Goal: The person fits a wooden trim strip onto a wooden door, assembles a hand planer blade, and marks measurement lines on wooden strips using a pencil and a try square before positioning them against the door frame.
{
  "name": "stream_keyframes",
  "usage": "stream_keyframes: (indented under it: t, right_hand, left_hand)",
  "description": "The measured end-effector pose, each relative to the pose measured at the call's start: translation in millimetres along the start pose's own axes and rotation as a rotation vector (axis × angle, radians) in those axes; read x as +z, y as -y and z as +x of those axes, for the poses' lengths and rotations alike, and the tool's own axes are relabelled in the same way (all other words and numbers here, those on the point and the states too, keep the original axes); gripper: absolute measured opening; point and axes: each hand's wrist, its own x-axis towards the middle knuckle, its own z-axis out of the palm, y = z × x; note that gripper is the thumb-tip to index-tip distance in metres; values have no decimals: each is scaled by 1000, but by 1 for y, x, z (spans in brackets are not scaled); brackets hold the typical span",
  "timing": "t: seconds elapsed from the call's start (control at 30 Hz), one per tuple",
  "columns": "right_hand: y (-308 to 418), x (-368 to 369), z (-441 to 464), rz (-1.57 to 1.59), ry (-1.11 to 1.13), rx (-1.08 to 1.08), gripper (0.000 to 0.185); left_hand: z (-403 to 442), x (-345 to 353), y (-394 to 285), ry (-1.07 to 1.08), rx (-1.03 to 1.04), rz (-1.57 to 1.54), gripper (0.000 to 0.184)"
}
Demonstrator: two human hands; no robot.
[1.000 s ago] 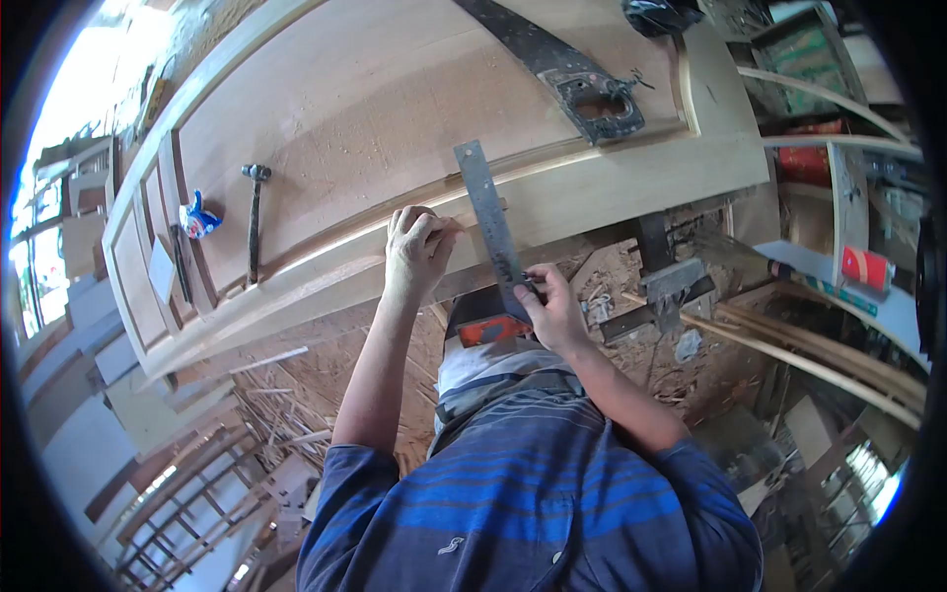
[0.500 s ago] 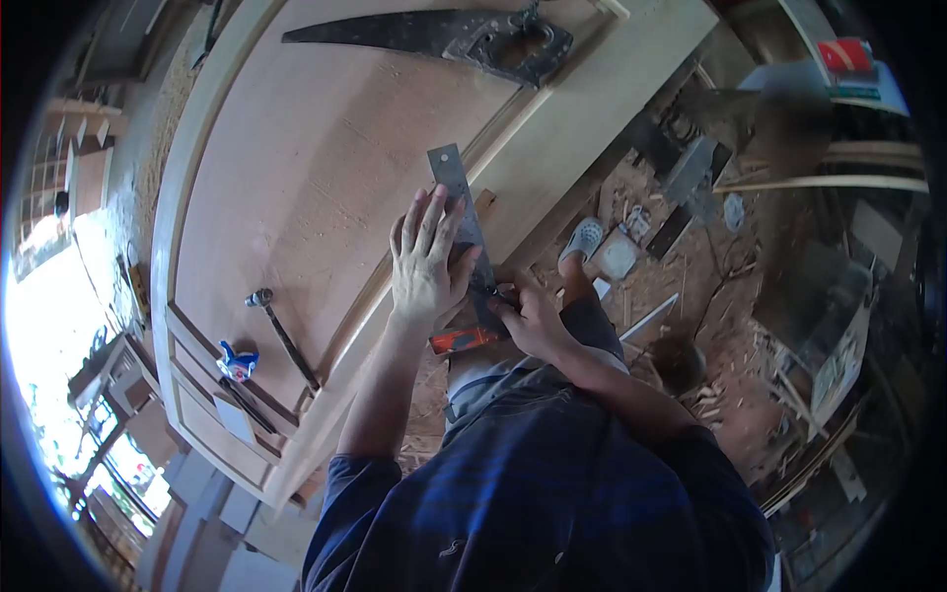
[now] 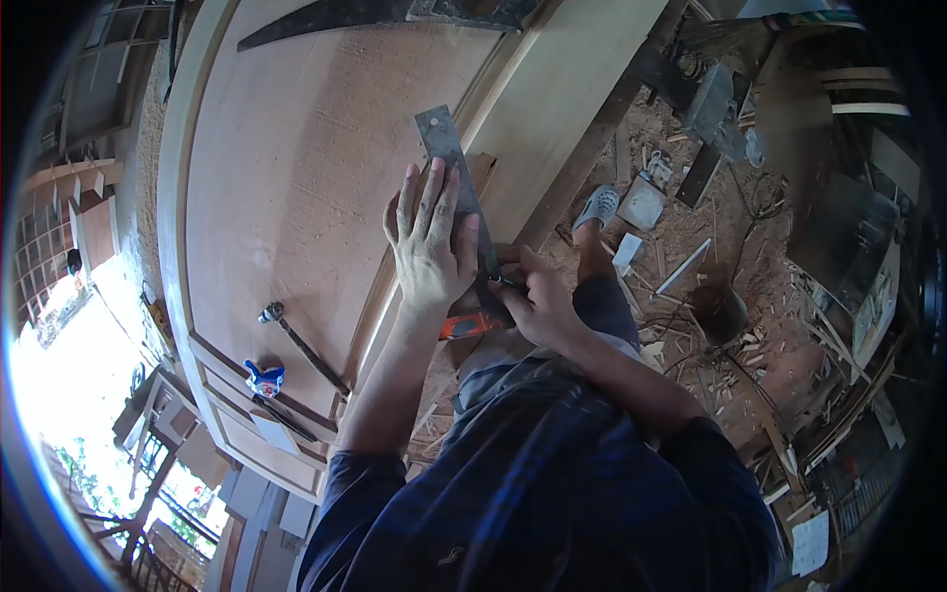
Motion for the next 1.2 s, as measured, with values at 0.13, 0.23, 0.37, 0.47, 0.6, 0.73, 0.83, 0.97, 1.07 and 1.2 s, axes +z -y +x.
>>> stream_keyframes:
  t: [0.13, 0.23, 0.37, 0.47, 0.6, 0.73, 0.83, 0.97, 1.07, 1.2]
  right_hand:
    - [-5, 8, -6, 47, -41, 13, 35]
    - [-4, 6, -7, 60, -50, 19, 34]
    - [-8, 8, -7, 65, -67, 6, 33]
    - [-1, 9, -7, 62, -67, 35, 33]
    - [0, 7, -7, 55, -64, 35, 34]
    - [-10, 6, -5, 56, -63, 19, 35]
    - [-13, 6, -6, 51, -68, 15, 35]
    - [-9, 5, -6, 54, -61, 39, 34]
    - [-4, 5, -7, 58, -58, 38, 34]
    - [0, 5, -7, 61, -61, 35, 34]
  left_hand:
    - [-4, 4, -3, 14, -14, 36, 59]
    - [-1, 0, -10, 29, -15, 56, 56]
    - [-4, 3, -8, 49, -41, 36, 58]
    - [-4, 3, -7, 51, -29, 52, 58]
    - [-3, 2, -10, 41, -33, 71, 57]
    - [-2, 0, -11, 27, -15, 91, 56]
    - [-3, 0, -11, 19, -18, 88, 55]
    - [-2, 1, -10, 6, -18, 82, 55]
    - [-3, 2, -10, 8, -13, 99, 55]
    - [-3, 2, -10, 7, -6, 90, 55]
